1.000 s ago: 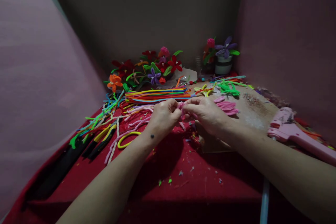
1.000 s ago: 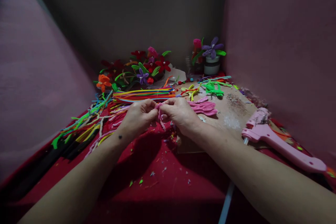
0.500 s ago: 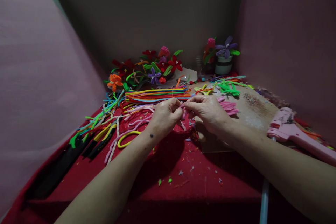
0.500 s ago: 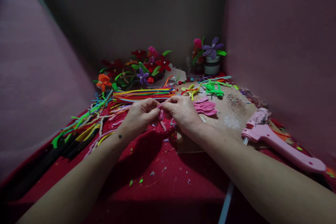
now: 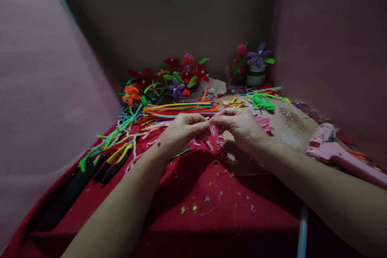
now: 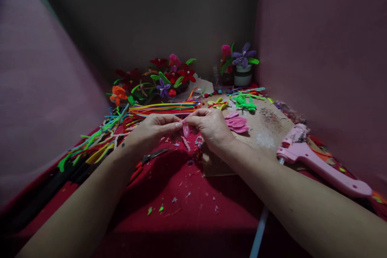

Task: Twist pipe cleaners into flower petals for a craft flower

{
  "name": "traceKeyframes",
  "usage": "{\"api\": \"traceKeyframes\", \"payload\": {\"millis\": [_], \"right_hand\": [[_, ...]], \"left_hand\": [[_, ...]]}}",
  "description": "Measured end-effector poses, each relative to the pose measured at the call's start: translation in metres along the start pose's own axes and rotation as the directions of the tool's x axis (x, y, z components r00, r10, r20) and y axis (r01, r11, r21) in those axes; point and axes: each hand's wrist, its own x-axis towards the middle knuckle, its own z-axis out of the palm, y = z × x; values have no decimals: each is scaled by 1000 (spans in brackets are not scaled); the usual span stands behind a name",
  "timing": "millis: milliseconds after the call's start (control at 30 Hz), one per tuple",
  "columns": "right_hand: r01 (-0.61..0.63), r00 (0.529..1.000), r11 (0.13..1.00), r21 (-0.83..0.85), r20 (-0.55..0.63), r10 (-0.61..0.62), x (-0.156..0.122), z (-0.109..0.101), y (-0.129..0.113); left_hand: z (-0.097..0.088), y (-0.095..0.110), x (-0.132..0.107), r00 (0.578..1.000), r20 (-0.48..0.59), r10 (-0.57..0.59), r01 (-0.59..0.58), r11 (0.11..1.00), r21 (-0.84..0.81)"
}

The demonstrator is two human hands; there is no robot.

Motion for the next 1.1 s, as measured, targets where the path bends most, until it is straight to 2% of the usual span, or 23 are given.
{"api": "traceKeyframes", "payload": {"millis": [133, 233, 300, 400, 533, 667, 767, 867, 933, 1033, 1100], "right_hand": [[27, 997, 996, -88, -66, -33, -1, 0, -6], [49, 994, 988, -147, -86, -63, -1, 0, -8], [58, 994, 986, -158, -87, -72, -1, 0, -8], [55, 994, 985, -162, -89, -70, -1, 0, -6], [31, 995, 984, -178, -90, -48, -3, 1, -5], [15, 997, 985, -171, -78, -29, -6, 3, -6], [4, 996, 987, -159, -82, -17, -6, 4, -6], [-17, 996, 992, -127, -87, 6, -5, 2, -4], [-21, 997, 996, -91, -81, 14, -3, 1, -2], [-23, 996, 999, -43, -92, 19, -1, -1, -1], [-25, 994, 999, -39, -104, 21, 0, -1, -1]], "left_hand": [[-14, 8, -6, 996, 42, -73, 64, 980, 188], [-19, 8, -7, 991, 68, -119, 112, 989, 92], [-18, 6, -7, 995, 0, -95, 95, 994, -50], [-7, 3, -5, 981, -195, -13, -22, 984, -175], [10, 4, -4, 933, -343, 109, -157, 980, -118], [18, 3, -5, 874, -436, 213, -222, 975, 33], [21, -1, -5, 849, -440, 292, -250, 956, 153], [25, -7, -5, 842, -413, 348, -262, 932, 252], [27, -10, -5, 858, -370, 356, -247, 918, 310], [29, -10, -4, 909, -268, 318, -200, 899, 390], [29, -7, -5, 936, -225, 271, -174, 912, 371]]}}
